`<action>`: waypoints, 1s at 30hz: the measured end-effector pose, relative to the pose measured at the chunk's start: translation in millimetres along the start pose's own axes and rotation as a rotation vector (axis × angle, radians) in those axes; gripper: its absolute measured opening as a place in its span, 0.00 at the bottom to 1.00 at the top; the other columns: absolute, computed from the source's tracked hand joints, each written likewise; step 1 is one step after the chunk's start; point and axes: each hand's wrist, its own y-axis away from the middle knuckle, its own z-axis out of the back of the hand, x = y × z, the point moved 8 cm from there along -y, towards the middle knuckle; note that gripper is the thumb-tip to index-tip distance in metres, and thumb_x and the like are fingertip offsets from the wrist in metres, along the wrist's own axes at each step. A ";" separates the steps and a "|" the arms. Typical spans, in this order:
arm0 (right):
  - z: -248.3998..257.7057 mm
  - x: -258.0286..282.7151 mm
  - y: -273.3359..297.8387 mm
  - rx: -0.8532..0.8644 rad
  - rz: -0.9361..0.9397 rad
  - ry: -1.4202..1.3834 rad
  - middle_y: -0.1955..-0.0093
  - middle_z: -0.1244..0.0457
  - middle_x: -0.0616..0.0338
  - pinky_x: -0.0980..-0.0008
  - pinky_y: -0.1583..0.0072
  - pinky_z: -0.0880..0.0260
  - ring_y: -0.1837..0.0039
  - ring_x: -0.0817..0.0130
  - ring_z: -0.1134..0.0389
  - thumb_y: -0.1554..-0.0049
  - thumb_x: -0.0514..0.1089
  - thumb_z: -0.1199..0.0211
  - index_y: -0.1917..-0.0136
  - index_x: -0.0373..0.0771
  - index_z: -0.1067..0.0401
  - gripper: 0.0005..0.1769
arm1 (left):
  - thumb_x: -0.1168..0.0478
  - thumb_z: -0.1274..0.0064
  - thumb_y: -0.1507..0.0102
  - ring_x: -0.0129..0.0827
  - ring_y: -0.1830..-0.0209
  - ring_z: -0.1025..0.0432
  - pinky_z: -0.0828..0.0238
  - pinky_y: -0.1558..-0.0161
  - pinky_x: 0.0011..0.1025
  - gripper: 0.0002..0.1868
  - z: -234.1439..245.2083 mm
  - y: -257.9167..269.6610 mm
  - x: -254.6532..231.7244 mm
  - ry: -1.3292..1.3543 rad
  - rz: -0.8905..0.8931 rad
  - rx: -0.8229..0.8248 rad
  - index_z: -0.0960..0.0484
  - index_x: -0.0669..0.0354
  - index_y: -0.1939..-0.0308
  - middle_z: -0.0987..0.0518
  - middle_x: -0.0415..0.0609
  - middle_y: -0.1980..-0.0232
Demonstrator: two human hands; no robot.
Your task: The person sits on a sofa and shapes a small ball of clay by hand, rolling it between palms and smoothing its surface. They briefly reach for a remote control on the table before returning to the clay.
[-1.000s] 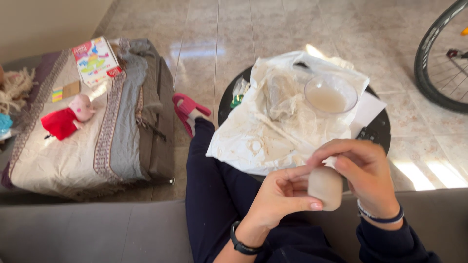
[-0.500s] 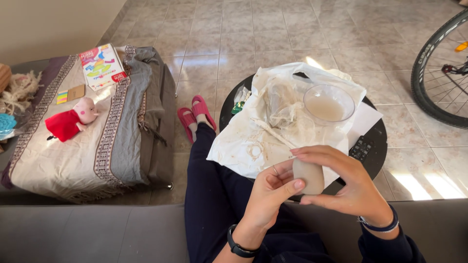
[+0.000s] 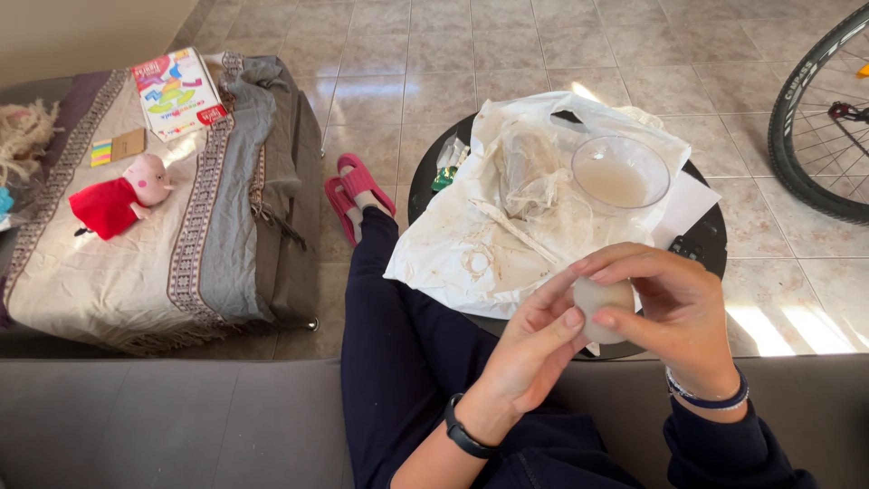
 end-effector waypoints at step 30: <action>-8.5 25.3 7.9 0.200 0.257 0.301 0.40 0.28 0.51 0.59 0.29 0.35 0.38 0.63 0.27 0.49 0.46 0.29 0.40 0.38 0.23 0.23 | 0.57 0.45 0.25 0.44 0.33 0.29 0.28 0.29 0.42 0.26 4.7 19.2 12.4 -0.007 0.110 0.124 0.31 0.75 0.32 0.24 0.58 0.36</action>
